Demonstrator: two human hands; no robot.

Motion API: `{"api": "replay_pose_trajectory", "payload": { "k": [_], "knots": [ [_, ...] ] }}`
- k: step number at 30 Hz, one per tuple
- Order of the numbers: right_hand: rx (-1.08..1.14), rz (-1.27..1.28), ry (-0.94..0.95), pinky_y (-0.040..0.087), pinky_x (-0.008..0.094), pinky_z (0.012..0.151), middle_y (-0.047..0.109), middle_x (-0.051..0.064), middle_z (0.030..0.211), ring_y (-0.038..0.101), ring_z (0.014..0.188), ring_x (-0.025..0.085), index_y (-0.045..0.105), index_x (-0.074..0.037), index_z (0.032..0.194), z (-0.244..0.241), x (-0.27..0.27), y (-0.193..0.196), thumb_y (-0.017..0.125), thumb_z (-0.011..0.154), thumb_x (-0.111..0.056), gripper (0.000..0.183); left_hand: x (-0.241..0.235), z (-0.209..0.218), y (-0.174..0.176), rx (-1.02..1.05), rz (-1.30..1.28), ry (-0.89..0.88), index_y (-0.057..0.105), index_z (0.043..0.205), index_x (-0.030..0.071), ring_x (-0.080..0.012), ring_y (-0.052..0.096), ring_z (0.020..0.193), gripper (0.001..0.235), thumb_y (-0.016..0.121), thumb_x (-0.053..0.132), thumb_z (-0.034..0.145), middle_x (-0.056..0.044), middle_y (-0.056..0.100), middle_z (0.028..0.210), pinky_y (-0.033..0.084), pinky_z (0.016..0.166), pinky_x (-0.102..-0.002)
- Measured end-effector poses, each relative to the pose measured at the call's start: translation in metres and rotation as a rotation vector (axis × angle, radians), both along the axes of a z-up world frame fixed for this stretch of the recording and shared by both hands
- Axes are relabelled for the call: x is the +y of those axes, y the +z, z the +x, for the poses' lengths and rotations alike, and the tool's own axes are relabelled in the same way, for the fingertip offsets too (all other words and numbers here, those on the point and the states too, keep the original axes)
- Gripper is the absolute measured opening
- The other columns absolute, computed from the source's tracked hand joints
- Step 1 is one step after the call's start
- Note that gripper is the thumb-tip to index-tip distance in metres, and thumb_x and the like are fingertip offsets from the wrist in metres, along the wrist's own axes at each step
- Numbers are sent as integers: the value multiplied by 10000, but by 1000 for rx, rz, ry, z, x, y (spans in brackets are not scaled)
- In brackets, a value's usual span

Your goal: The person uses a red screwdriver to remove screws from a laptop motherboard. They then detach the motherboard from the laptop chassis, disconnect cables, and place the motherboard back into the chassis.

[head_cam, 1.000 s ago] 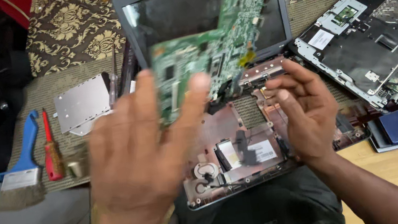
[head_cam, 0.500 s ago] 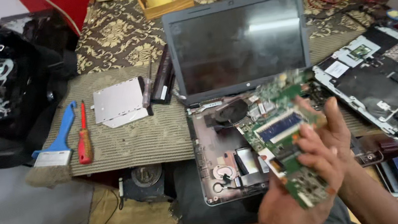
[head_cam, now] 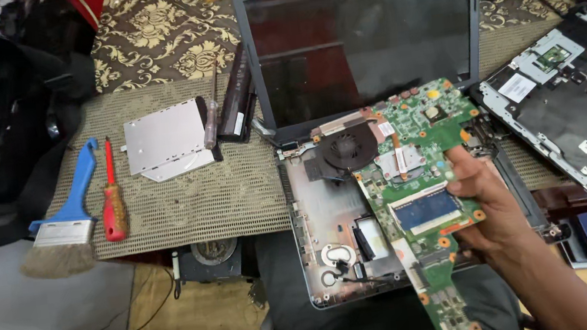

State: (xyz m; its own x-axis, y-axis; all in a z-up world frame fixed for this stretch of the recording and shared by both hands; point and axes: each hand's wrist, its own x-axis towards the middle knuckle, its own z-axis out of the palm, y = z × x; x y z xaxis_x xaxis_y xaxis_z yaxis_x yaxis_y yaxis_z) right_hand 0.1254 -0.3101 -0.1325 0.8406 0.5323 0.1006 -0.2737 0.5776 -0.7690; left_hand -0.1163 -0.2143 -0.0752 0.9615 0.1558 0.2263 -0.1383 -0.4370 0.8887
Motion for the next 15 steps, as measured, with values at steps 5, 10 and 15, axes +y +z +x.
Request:
{"api": "replay_pose_trajectory", "payload": {
  "k": [5, 10, 15],
  "knots": [
    [88, -17, 9, 588, 368, 717, 699, 225, 1168, 741, 887, 319, 492, 122, 1388, -21, 9, 49, 635, 740, -63, 689, 153, 70, 39, -658, 707, -82, 606, 1006, 104, -250, 628, 869, 265, 382, 231, 1066, -53, 616, 937, 512, 753, -370],
    [233, -154, -156, 531, 283, 632, 611, -5, 841, 669, 693, 172, 549, -98, 946, -10, -18, 12, 622, 716, 14, 266, 212, 104, 0, -137, 190, 257, 661, 1225, 73, -295, 635, 955, 275, 580, 161, 978, -93, 651, 1115, 563, 818, -423],
    [236, -277, -296, 560, 399, 940, 665, 31, 1482, 638, 1331, 205, 747, -153, 924, 14, -52, -24, 595, 742, -6, 278, 227, 109, -10, 45, -13, 229, 592, 1394, 83, -228, 527, 669, 378, 503, 211, 1050, -85, 597, 1173, 442, 653, -474]
  ]
}}
